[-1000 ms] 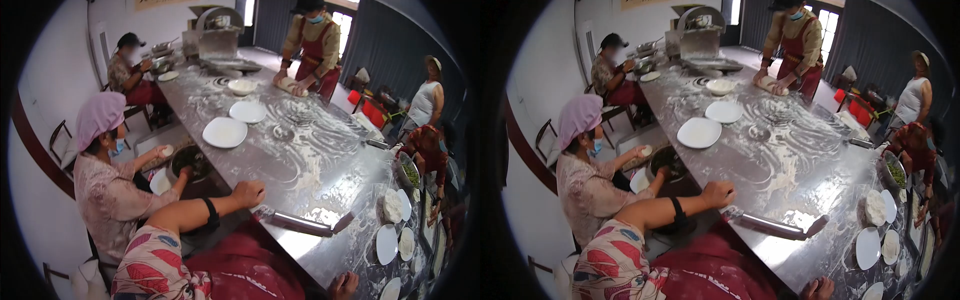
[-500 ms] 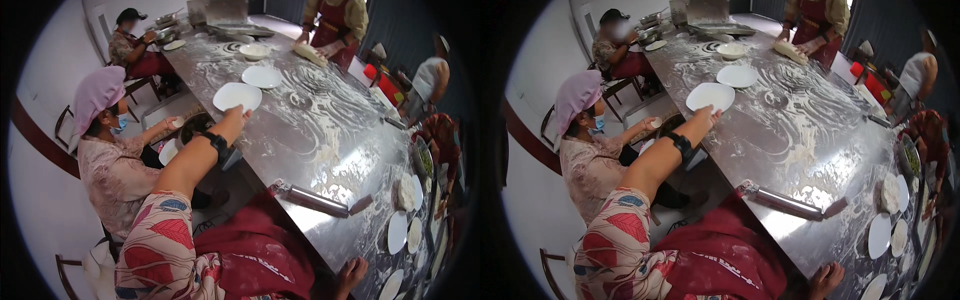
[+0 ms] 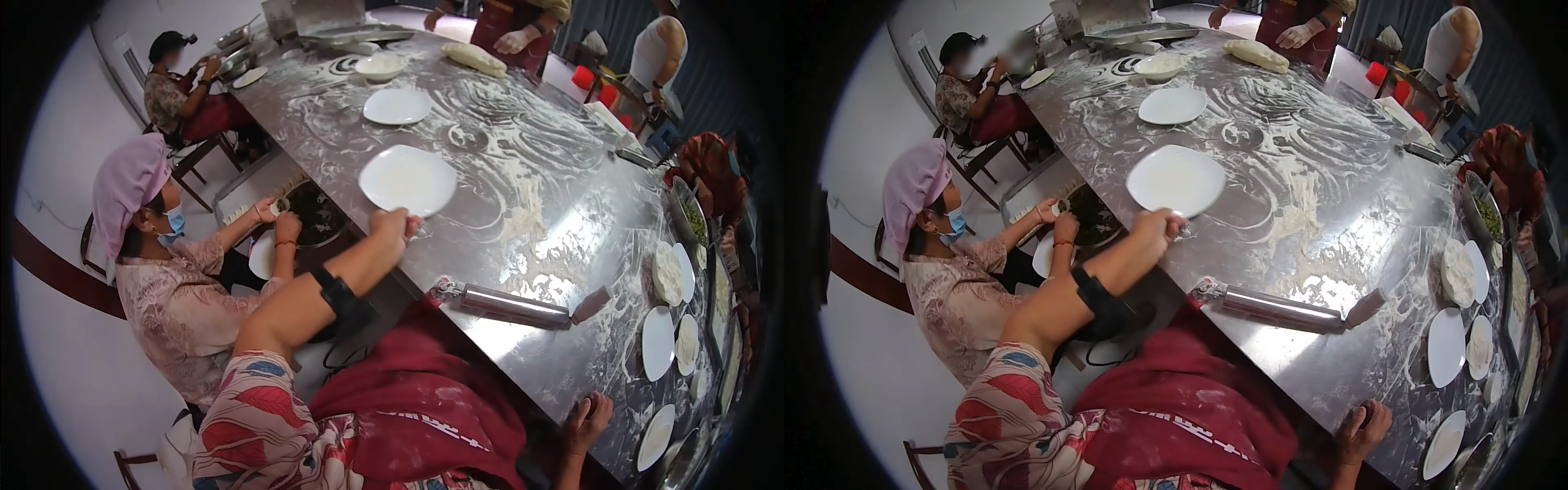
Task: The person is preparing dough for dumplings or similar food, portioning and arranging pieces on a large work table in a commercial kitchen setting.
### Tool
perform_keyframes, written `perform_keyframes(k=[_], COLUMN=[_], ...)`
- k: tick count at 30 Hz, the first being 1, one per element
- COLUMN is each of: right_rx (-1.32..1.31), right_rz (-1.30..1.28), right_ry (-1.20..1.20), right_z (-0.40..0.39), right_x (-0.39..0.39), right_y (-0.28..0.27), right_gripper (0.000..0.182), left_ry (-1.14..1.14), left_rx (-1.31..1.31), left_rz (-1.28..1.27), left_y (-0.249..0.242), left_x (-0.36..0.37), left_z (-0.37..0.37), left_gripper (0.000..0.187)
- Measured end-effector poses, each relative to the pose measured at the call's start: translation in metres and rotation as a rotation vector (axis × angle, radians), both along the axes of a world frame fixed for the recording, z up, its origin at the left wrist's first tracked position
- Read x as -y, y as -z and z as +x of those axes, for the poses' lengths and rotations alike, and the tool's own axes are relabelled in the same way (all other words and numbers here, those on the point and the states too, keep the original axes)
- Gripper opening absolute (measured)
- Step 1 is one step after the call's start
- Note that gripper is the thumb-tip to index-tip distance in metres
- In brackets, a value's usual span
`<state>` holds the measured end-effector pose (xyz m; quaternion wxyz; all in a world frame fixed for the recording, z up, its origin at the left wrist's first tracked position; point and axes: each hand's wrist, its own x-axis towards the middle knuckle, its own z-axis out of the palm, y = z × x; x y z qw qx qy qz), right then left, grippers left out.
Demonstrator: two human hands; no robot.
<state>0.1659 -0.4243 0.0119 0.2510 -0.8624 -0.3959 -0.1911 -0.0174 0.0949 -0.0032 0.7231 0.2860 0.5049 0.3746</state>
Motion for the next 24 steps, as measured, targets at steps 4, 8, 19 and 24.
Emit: perform_keyframes(k=[4, 8, 19, 24], right_rx=[-0.020, -0.112, 0.086, 0.167], right_rz=[0.002, -0.039, -0.153, -0.230], right_ry=[0.012, 0.045, -0.074, -0.170], right_z=[0.000, 0.003, -0.004, 0.002], right_x=[0.002, 0.010, -0.003, 0.002], right_y=[0.001, 0.008, -0.024, -0.024], right_gripper=[0.021, 0.029, 0.017, 0.020], left_ry=[0.159, 0.283, 0.425, 0.624], left_rx=[-0.022, -0.116, -0.771, -0.829], left_rz=[-0.008, -0.012, 1.447, 1.714], left_y=[-0.008, -0.021, -0.004, -0.001], left_x=[0.035, 0.037, 0.039, 0.023], left_z=[0.038, 0.042, -0.032, -0.030], left_gripper=[0.015, 0.019, 0.020, 0.029])
